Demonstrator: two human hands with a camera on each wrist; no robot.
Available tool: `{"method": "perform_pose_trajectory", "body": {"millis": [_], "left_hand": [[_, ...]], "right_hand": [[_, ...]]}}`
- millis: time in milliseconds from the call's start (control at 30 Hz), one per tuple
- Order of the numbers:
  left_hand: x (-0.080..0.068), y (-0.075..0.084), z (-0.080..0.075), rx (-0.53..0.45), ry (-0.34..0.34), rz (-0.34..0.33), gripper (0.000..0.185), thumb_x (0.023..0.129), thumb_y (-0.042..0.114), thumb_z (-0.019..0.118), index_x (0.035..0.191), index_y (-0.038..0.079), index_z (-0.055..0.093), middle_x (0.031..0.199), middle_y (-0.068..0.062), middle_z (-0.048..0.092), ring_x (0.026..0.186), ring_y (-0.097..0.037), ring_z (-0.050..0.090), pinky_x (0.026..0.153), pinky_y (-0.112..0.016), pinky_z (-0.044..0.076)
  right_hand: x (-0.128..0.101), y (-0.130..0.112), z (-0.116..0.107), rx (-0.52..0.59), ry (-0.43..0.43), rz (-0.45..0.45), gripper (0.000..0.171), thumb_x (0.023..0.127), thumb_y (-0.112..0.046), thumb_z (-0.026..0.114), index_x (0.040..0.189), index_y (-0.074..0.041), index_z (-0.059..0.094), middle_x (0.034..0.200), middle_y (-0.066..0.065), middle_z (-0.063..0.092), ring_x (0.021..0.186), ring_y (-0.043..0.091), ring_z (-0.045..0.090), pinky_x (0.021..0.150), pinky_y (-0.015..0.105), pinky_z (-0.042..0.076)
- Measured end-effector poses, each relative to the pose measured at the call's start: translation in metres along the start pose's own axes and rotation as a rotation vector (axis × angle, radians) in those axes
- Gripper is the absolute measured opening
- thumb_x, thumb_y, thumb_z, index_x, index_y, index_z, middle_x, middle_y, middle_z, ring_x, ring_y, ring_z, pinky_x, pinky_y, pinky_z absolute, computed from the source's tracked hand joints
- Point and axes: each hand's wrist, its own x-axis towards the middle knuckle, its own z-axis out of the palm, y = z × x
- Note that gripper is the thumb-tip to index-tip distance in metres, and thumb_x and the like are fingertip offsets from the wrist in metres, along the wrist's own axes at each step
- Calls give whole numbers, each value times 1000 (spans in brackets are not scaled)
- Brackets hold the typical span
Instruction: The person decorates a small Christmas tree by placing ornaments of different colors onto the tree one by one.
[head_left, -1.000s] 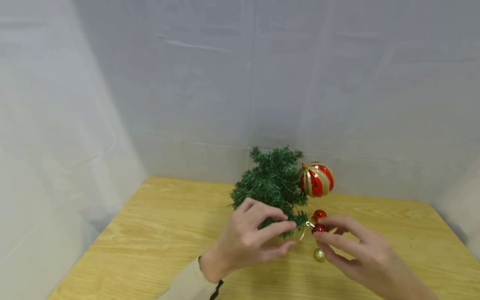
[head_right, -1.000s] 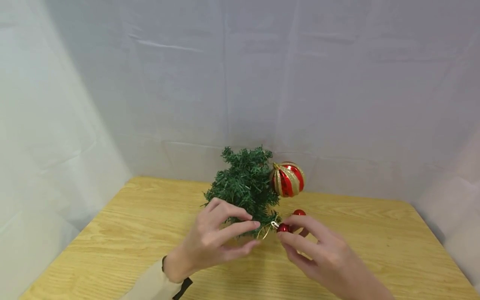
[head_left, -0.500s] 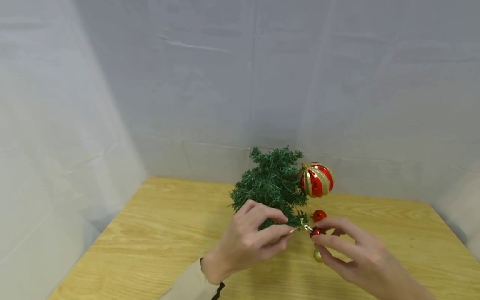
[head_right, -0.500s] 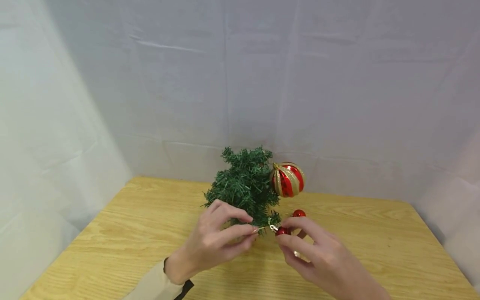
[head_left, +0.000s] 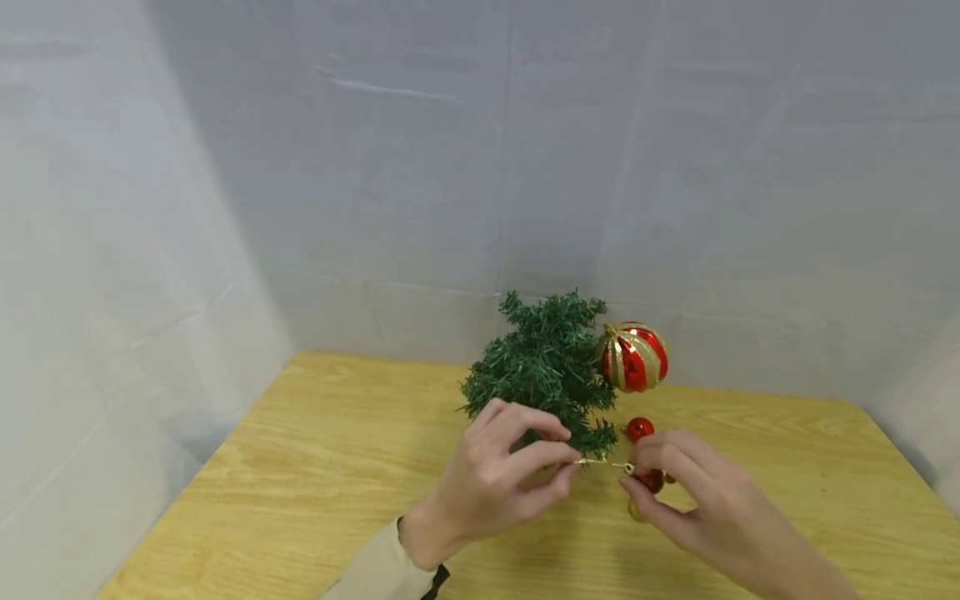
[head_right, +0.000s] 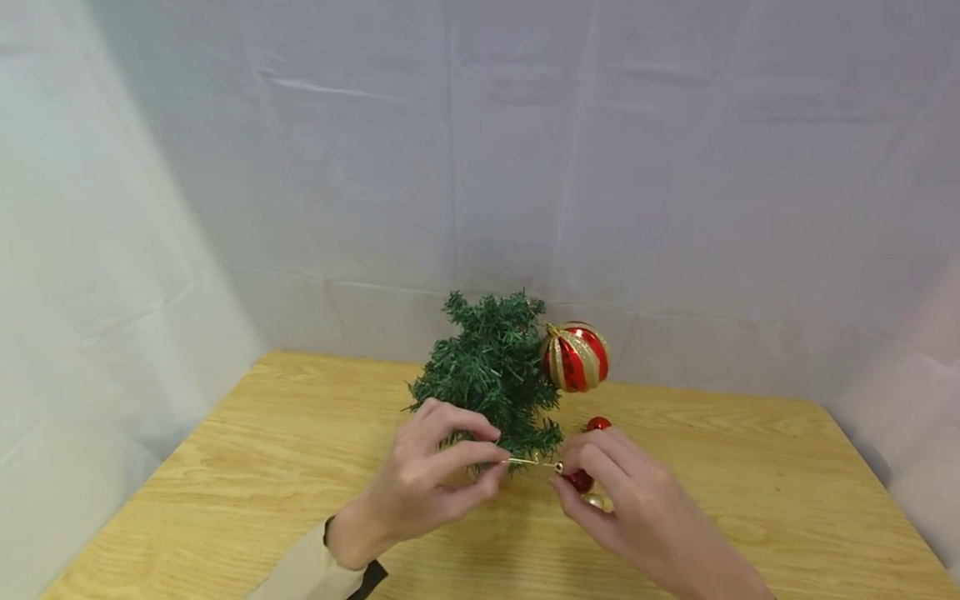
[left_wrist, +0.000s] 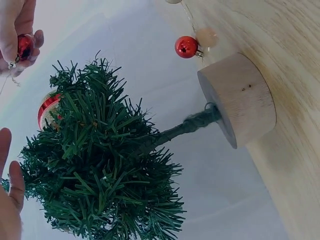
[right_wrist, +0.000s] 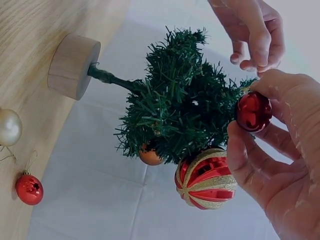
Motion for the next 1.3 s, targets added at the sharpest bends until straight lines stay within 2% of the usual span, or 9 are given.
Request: {"method": "perform_pose_trajectory", "body": {"millis": [200, 400, 600, 867, 1033, 1300], "left_hand": [[-1, 0, -1, -8, -16, -22, 11, 79, 16, 81, 89, 15, 77, 100, -2, 70, 90, -10, 64, 78, -21, 48], [-2, 1, 0, -14, -27, -21, 11, 79, 16, 81, 90, 16, 77, 101, -2, 70, 92, -10, 64, 78, -22, 49], [-3, 2, 1, -25, -23, -32, 12, 78, 16, 81, 89, 16, 76, 101, -2, 70, 91, -10, 64, 78, -22, 48], [-3, 2, 0, -77, -11, -90, 6, 83, 15, 77, 88, 15, 75, 102, -2, 69, 88, -11, 65, 78, -22, 46], [-3, 3, -3, -96, 2, -137, 2, 86, 15, 73, 88, 15, 74, 102, -2, 68, 87, -12, 65, 77, -24, 47], [-1, 2, -10, -109, 37, -204, 14, 98, 19, 63, 90, 15, 74, 103, -3, 67, 86, -13, 63, 72, -26, 44]], "right_hand": [[1, 0, 1, -45, 22, 18, 34, 105, -42, 52, 104, -15, 73, 95, -7, 66, 73, -2, 57, 67, 6, 48], [1, 1, 3, -25, 24, 0, 32, 105, -39, 54, 98, -17, 75, 90, -8, 64, 67, -3, 53, 62, 6, 45], [1, 1, 6, -32, 24, -15, 32, 106, -37, 52, 95, -16, 74, 88, -7, 65, 66, -3, 55, 63, 5, 48], [6, 0, 7, -34, 84, -29, 28, 106, -34, 54, 96, -15, 73, 93, -5, 68, 71, 2, 62, 65, 8, 51], [11, -5, 7, -29, 66, 26, 28, 106, -35, 53, 96, -17, 72, 93, -6, 68, 68, 0, 59, 61, 7, 47], [26, -9, 7, 3, 59, 46, 28, 105, -36, 54, 96, -17, 72, 94, -7, 68, 69, -1, 58, 61, 7, 46]]}}
